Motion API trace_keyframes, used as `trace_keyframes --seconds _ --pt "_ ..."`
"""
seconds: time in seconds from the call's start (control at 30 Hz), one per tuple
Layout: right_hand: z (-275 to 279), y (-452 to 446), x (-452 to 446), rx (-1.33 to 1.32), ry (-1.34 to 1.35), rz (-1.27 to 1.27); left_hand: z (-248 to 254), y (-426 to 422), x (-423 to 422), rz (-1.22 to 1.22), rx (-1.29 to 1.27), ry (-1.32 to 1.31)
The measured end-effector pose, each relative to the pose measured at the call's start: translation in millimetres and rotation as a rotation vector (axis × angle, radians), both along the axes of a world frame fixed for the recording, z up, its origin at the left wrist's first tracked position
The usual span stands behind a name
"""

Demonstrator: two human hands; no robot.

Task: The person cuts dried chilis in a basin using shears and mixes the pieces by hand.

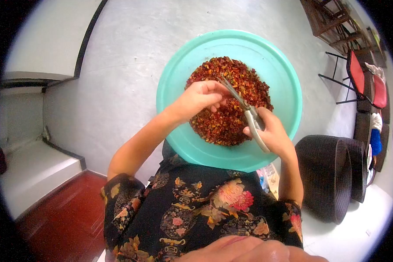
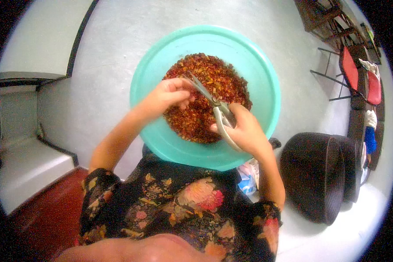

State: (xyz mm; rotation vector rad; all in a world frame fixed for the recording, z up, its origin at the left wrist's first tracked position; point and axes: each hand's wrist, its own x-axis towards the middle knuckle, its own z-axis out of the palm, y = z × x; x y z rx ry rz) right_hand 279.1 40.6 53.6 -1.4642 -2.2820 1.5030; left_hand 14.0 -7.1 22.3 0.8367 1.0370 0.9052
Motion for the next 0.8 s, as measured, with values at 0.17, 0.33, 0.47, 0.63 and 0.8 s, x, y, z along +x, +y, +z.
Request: trace_keyframes --seconds 0.17,0.33,0.47,0.63,0.8 --pt "-4.3 -0.9 3.3 0.004 0.066 -0.13 -11.3 2.4 -15.5 0.21 -0.158 -0.344" --pt "2.4 1.7 0.8 -0.063 0.013 -0.095 -8.1 4.4 -16.9 0.165 -0.176 -0.48" --pt "-0.9 -0.7 2.0 -0.062 0.037 -0.036 -5.1 2.3 -13.4 0.086 -0.16 -0.413" --pt "1.5 -1.8 1.1 0.006 0.03 0.009 -1.6 1.4 -8.7 0.114 -0.151 -0.308" --pt "1.5 -2.1 -0.8 0.024 0.019 0.004 0.2 1.4 -4.8 0.087 -0.123 -0.166"
